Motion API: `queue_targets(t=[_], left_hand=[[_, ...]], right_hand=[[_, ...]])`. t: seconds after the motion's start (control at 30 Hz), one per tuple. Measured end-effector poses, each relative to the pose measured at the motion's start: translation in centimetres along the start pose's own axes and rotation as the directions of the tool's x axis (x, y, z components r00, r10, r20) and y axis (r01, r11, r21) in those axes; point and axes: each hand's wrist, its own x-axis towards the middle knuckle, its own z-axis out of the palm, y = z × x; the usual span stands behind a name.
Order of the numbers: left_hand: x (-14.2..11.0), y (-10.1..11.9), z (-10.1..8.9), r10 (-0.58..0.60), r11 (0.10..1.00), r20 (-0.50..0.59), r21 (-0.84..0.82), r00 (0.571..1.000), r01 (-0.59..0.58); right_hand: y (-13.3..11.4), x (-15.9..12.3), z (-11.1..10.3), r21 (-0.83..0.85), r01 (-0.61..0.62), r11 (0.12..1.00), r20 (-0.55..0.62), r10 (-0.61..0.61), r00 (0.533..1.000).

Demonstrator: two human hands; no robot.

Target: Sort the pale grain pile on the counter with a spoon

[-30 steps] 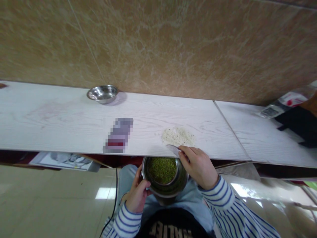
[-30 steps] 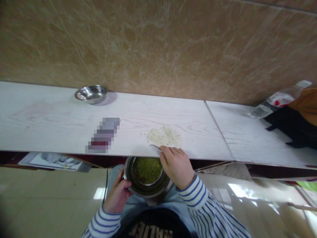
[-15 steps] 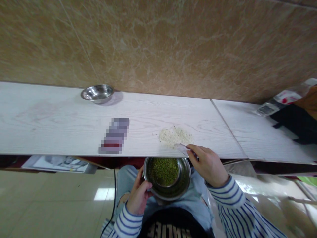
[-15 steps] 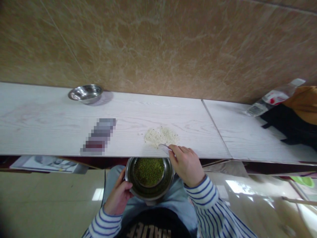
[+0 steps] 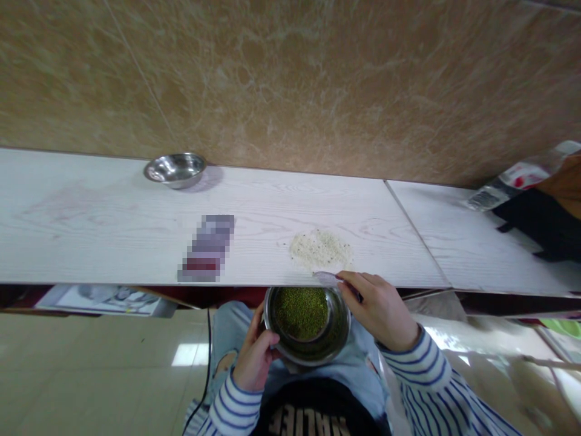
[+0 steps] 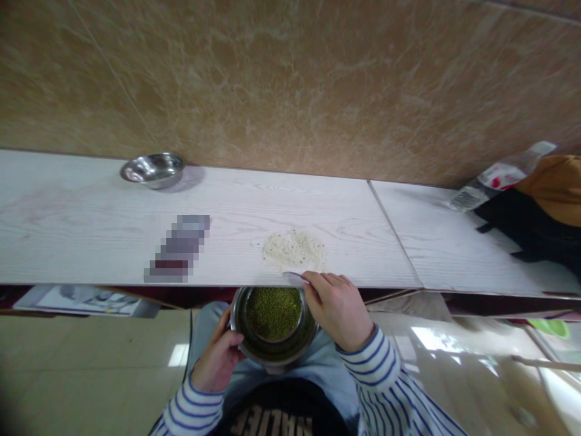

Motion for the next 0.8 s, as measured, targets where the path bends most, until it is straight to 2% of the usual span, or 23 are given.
queue_targets(t=[0.3, 0.8], left_hand=[[-0.28, 0.34, 0.1, 0.009, 1.0, 0.007, 0.01, 1.0, -0.009], [-0.11, 0.2, -0.05, 0.013, 1.0, 0.016, 0.004, 1.0, -0.013]], right_hand=[[0.81, 0.23, 0.23, -0.035, -0.041, 0.999, -0.013, 0.041, 0.999], [0.61, 0.38, 0.12, 0.041, -0.028, 0.999, 0.005, 0.028, 1.0]])
